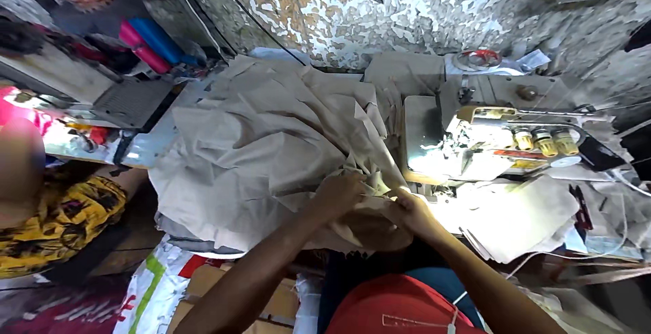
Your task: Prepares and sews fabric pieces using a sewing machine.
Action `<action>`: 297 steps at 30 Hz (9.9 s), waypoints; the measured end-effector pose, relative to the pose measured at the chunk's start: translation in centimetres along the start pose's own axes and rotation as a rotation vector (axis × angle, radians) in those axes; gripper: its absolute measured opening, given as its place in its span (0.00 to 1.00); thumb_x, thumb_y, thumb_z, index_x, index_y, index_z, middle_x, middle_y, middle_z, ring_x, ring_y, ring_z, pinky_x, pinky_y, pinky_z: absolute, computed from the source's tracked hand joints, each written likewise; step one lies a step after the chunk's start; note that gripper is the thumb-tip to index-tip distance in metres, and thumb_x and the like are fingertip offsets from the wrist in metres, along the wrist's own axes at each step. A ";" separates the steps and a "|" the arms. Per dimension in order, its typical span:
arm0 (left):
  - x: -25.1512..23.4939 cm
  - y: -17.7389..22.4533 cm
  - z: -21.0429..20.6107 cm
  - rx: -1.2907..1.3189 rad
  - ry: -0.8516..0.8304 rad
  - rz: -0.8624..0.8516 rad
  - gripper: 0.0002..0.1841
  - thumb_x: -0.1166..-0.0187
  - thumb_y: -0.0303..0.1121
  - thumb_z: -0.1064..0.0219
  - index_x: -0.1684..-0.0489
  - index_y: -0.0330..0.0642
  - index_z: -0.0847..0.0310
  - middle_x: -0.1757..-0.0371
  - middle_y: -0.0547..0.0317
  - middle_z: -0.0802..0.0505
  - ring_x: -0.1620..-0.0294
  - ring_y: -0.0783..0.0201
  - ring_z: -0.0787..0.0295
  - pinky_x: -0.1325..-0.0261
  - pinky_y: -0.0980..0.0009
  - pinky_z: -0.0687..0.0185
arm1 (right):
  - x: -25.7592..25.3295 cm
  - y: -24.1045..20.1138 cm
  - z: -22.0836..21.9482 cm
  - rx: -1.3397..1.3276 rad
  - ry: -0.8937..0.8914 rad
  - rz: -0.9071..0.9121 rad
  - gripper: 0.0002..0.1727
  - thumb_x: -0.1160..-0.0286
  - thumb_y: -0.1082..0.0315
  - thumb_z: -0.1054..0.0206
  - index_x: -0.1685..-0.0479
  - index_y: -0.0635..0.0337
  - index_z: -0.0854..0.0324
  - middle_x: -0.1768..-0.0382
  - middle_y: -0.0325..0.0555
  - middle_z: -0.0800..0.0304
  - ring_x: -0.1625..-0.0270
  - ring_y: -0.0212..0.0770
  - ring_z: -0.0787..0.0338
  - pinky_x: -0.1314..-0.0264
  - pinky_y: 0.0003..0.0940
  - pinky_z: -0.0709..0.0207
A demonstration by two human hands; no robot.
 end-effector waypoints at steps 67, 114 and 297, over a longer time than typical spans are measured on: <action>-11.1 7.6 5.2 0.066 0.213 -0.209 0.10 0.15 0.31 0.35 0.51 0.37 0.08 0.56 0.45 0.06 0.52 0.47 0.08 0.45 0.46 0.17 | 4.3 3.8 8.3 -0.374 0.790 0.070 0.06 0.29 0.70 0.28 0.70 0.63 0.10 0.75 0.32 0.10 0.72 0.14 0.17 0.63 0.13 0.22; -15.3 9.6 2.8 0.133 0.005 0.213 0.15 0.13 0.28 0.39 0.31 0.37 0.23 0.41 0.40 0.10 0.39 0.43 0.11 0.37 0.45 0.18 | 4.0 4.1 9.2 -0.389 0.853 -0.108 0.11 0.29 0.78 0.31 0.49 0.72 0.16 0.67 0.39 0.08 0.67 0.17 0.13 0.58 0.15 0.19; 0.7 17.7 1.4 0.000 -0.620 -0.682 0.17 0.18 0.35 0.33 0.70 0.27 0.10 0.74 0.38 0.10 0.69 0.42 0.10 0.63 0.44 0.21 | 10.3 -7.7 9.5 -0.599 0.397 0.499 0.13 0.08 0.67 0.49 0.52 0.60 0.18 0.58 0.30 0.07 0.53 0.24 0.08 0.42 0.26 0.13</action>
Point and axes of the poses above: each hand's wrist, its own x-axis away from the middle knuckle, its own z-axis out of the back of the hand, y = z × x, the point moved 5 cm from there along -x, towards the middle knuckle
